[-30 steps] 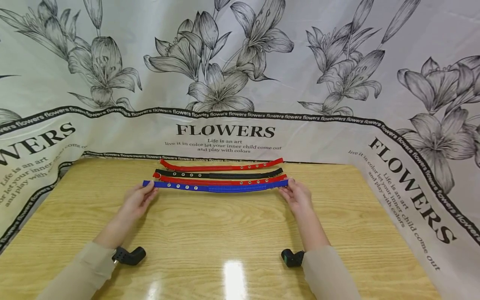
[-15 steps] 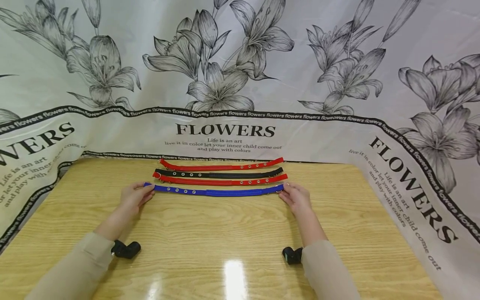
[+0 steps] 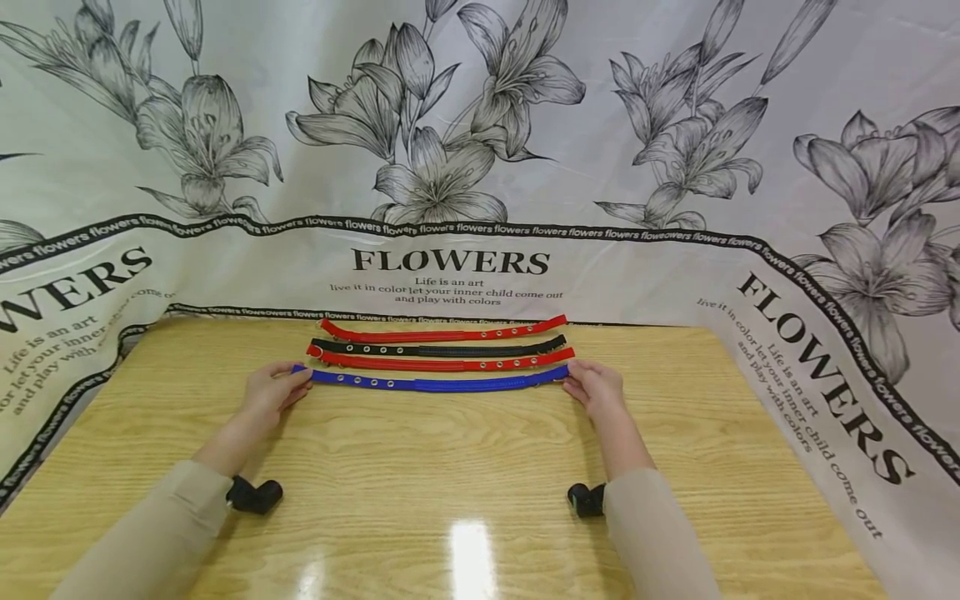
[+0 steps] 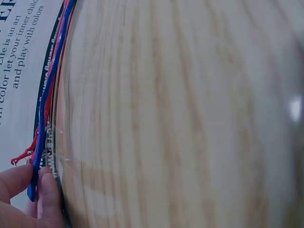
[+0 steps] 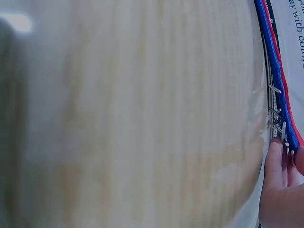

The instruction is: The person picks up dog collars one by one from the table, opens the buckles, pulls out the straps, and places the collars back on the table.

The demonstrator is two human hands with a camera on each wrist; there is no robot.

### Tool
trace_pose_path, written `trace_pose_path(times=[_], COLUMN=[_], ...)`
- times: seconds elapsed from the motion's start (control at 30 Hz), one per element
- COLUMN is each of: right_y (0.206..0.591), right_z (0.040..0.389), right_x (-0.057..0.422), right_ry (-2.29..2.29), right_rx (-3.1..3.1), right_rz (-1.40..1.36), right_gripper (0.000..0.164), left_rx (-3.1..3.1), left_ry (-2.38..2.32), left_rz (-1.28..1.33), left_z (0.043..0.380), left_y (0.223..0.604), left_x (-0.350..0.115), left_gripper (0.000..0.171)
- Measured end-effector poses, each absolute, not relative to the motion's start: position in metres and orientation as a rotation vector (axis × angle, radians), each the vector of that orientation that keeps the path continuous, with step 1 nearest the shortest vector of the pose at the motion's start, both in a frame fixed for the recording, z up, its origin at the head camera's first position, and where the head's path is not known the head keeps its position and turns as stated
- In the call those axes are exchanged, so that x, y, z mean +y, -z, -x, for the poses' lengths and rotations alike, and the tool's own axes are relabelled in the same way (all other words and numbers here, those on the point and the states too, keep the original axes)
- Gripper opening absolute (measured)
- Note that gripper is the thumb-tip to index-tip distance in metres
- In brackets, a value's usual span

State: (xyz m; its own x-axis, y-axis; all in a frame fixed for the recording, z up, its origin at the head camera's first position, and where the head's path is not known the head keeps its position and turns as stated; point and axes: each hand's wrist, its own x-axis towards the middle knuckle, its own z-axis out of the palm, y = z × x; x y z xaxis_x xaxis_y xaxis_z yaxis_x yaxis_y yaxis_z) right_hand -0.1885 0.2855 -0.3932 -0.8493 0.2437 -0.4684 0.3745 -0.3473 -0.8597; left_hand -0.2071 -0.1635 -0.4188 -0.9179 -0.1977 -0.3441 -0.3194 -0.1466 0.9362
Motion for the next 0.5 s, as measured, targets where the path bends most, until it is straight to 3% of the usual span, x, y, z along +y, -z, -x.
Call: trace_pose_path(times=[0.23, 0.4, 0.5], right_y=[0.391, 0.386, 0.381], right_z=[0.194, 0.189, 0.181], right_x=[0.295, 0.304, 0.313], right_ry=[2.321, 2.278, 2.261], right_rx=[1.823, 1.854, 1.888], right_rz=[-0.813, -0.792, -0.744], right_gripper=[0.014, 0.045, 0.046], left_rx=[1.973, 1.941, 2.014], left_ry=[-2.224, -2.226, -2.151], left_rz=[0.543, 0.511, 0.479], left_z=[0.206, 0.205, 0.202], left_y=[0.415, 0.409, 0.407], left_x=[-0.171, -0.179, -0.188], left_gripper=[0.044, 0.042, 0.044])
